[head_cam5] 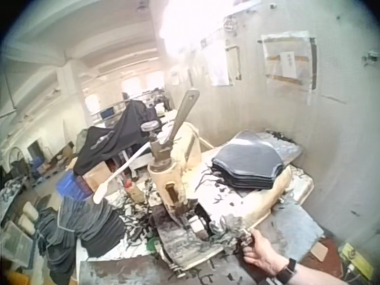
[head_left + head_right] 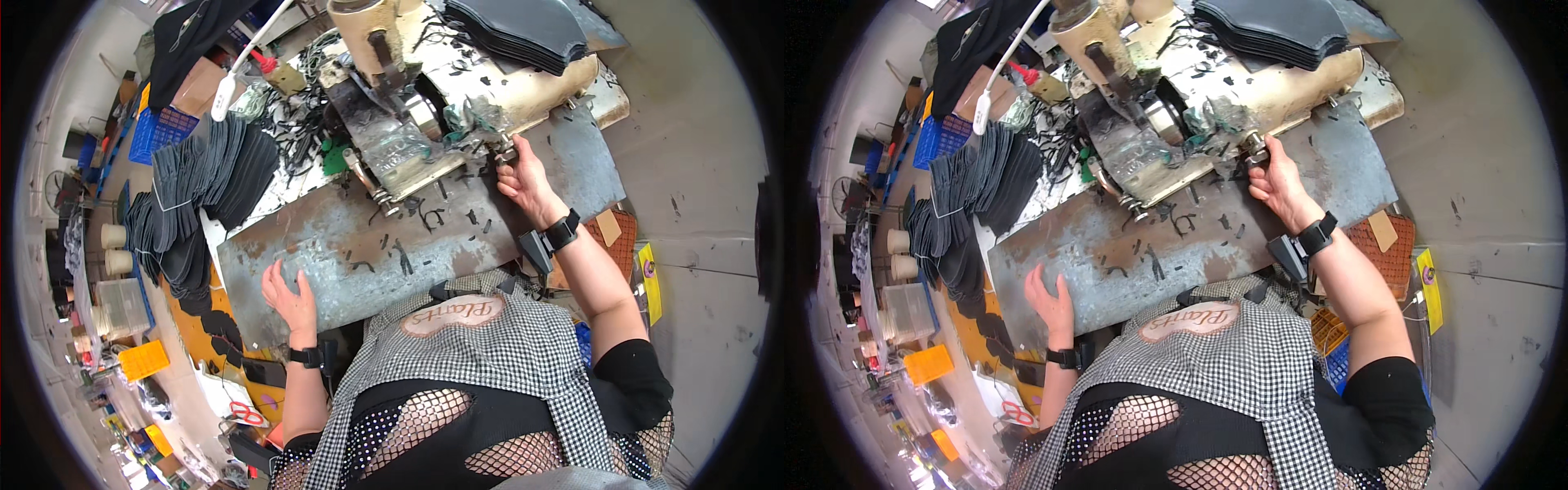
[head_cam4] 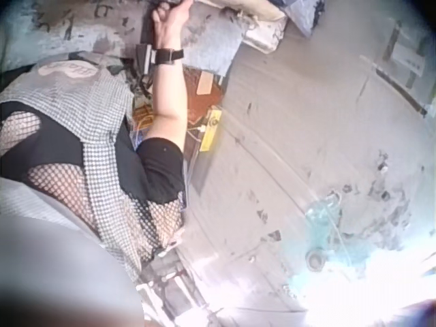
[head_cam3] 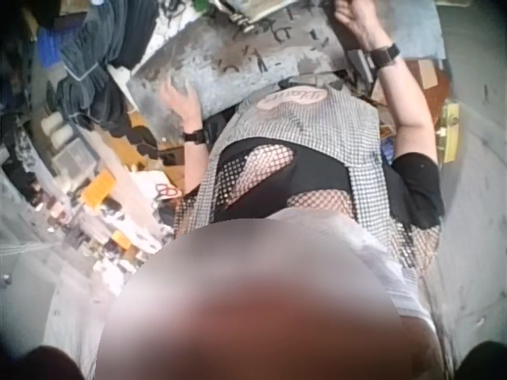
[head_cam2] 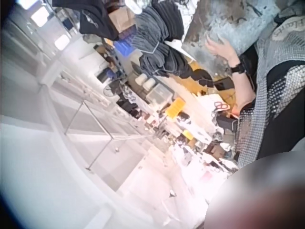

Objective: The recorder uses a leather skiving machine to thin the edges of shoe components.

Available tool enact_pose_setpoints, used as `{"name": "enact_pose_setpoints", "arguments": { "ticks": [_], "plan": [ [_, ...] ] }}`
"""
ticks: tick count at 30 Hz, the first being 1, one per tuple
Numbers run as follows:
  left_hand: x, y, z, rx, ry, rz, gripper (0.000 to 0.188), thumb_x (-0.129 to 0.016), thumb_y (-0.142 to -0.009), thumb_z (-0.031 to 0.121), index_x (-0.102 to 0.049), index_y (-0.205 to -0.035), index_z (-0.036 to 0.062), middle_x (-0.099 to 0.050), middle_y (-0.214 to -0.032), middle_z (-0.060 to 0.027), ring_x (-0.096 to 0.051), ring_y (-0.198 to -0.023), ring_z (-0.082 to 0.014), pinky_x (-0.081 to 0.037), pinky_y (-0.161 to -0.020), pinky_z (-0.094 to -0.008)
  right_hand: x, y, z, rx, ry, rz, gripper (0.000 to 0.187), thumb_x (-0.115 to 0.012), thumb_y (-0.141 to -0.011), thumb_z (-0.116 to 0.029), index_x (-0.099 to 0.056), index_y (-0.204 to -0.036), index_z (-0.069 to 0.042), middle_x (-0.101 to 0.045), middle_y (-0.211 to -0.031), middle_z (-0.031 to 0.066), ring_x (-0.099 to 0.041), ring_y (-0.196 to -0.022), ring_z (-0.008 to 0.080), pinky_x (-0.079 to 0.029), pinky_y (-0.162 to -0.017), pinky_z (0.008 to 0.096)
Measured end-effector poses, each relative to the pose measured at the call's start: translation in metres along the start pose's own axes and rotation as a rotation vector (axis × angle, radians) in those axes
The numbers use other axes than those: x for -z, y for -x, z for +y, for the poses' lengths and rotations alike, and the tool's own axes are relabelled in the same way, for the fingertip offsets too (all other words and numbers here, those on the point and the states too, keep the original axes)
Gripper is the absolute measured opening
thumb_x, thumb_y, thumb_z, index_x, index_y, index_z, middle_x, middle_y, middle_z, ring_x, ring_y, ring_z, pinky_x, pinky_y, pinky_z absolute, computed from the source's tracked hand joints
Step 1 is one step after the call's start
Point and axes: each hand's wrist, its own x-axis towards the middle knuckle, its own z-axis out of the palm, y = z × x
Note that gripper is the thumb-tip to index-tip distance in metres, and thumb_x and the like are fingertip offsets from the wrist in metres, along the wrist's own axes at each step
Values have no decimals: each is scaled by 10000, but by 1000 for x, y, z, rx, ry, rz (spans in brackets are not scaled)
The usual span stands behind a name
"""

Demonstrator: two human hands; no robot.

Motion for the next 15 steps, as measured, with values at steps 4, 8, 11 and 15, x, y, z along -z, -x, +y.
{"name": "enact_pose_setpoints", "arguments": {
  "ticks": [4,8,11,15],
  "plan": [
    [-2,10,2,-10,-54,8,461,-598,-840,190,-474,-1255,35,-425,-1287,-173,-372,-1220,-337,-251,-1034,-478,1,12,-17,158,547,97,461,-446,-917,-528,-460,-867,-70,-449,-539,65,-412,-389,159,-342,-354,303],
    [-9,14,0,-21,-82,13,440,-565,-853,177,-467,-1254,24,-416,-1307,-182,-361,-1231,-348,-232,-1044,-485,-14,35,-17,940,1832,251,497,-564,-863,-360,-443,-1110,54,-588,-880,275,-631,-822,345,-514,-702,426],
    [-8,12,3,-43,-112,-9,432,-556,-855,169,-466,-1253,25,-416,-1307,-187,-360,-1231,-353,-227,-1044,-487,0,10,-1,1152,2061,333,409,-565,-865,-273,-482,-1094,56,-593,-822,239,-641,-738,335,-528,-614,418],
    [-6,15,4,-74,-122,-1,423,-548,-857,160,-467,-1248,22,-419,-1303,-194,-358,-1231,-358,-225,-1043,-487,19,2,-35,333,544,-59,327,-450,-945,-229,-486,-1078,67,-615,-691,154,-600,-488,204,-529,-485,308]
  ]
}}
